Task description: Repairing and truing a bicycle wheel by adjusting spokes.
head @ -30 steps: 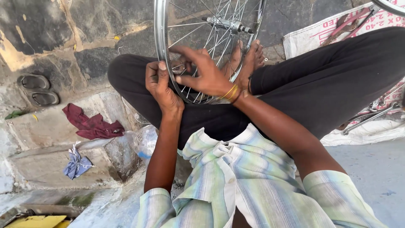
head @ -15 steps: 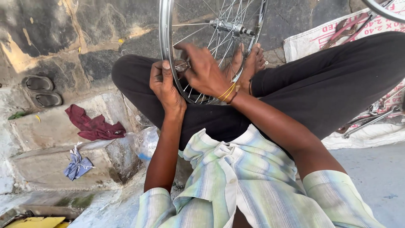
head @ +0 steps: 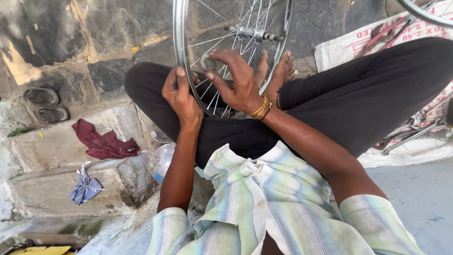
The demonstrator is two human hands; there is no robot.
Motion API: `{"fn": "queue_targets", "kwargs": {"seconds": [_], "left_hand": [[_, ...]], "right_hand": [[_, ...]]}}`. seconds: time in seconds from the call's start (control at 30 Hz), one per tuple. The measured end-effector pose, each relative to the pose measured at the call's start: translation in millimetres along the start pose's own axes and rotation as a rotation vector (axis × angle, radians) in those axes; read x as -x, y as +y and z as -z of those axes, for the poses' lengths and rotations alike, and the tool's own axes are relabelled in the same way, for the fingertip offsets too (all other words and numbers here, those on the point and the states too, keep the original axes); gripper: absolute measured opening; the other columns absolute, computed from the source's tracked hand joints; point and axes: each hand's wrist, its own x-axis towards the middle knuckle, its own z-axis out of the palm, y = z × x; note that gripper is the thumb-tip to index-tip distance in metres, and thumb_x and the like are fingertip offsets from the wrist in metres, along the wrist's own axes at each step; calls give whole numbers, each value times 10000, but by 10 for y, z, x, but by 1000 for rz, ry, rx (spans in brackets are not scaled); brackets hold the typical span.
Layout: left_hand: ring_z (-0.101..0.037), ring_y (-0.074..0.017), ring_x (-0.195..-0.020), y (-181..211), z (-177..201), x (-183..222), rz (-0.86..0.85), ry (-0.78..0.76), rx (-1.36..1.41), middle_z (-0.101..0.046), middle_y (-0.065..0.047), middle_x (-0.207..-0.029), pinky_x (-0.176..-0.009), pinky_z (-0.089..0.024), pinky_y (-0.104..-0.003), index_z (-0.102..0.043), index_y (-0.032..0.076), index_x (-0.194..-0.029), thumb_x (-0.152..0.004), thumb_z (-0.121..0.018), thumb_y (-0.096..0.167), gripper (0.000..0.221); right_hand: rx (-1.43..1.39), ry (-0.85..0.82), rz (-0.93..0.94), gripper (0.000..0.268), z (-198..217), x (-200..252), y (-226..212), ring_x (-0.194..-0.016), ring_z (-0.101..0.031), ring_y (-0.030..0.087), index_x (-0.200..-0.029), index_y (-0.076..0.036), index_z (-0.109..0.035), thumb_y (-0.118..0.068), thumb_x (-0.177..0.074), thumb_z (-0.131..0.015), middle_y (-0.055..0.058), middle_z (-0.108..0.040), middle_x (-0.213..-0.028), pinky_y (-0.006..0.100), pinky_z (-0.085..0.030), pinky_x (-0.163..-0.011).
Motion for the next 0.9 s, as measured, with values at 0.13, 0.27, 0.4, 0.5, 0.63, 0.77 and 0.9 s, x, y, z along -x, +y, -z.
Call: {"fn": "queue_targets", "kwargs": {"seconds": [0.13, 0.27, 0.4, 0.5, 0.63, 0.77, 0.9], "left_hand": [[-542, -108, -751, -110, 12, 191, -41, 15, 113, -612, -49, -812, -708, -438, -274, -661, -7, -908, -1096, -642, 325, 383], [-637, -120, -752, -27, 43, 171, 58, 152, 248, -655, -54, -832, -692, -552, -273, -609, 28, -974, -1001, -705, 272, 264], [-648, -113, -771, -45, 23, 172, 41, 150, 233, -669, -59, -893, -712, -573, -272, -595, 32, -1042, -999, -721, 269, 272], [-647, -130, -764, -236, 135, 200, 10, 183, 212, -679, -85, -894, -724, -555, -272, -617, 8, -1048, -1013, -735, 243, 265], [-629, -132, -788, -162, 108, 179, 29, 117, 282, -675, -93, -911, -757, -534, -274, -639, -29, -1048, -1063, -726, 234, 277], [-680, -140, -847, -71, 49, 138, 47, 143, 274, -700, -81, -943, -814, -568, -284, -630, 1, -1075, -992, -727, 245, 275], [-640, -118, -796, -210, 125, 177, 28, 164, 260, -672, -60, -908, -747, -542, -271, -648, -10, -1062, -1037, -719, 244, 265]], "right_hand": [[57, -208, 67, 353, 17, -49, 75, -1237, -636, 354, -1283, 0, -646, -247, -1035, -688, 179, -664, -1285, 477, -479, -1093], [-120, -357, -23, 359, -158, -173, 214, -1225, -628, 332, -1314, -31, -673, -267, -1043, -666, 142, -660, -1267, 464, -485, -1081], [-406, -607, -352, 480, -221, -239, 310, -1042, -655, 223, -1387, -42, -564, -310, -998, -647, 94, -639, -1184, 407, -549, -901], [-794, -536, -292, 304, -196, -99, 356, -1140, -668, 208, -1257, -26, -681, -243, -1044, -683, 114, -634, -1264, 422, -608, -970], [-635, -423, -236, 389, -344, -105, 301, -1206, -612, 224, -1301, -8, -605, -186, -977, -727, 134, -625, -1278, 371, -594, -900], [55, -539, -160, 475, -402, -193, 241, -923, -610, 261, -1328, -5, -640, -70, -869, -742, 127, -614, -1000, 410, -525, -789], [-988, -385, -403, 158, -231, -151, 225, -974, -663, 246, -1039, 15, -656, -9, -887, -691, 122, -600, -1129, 468, -595, -891]]}}
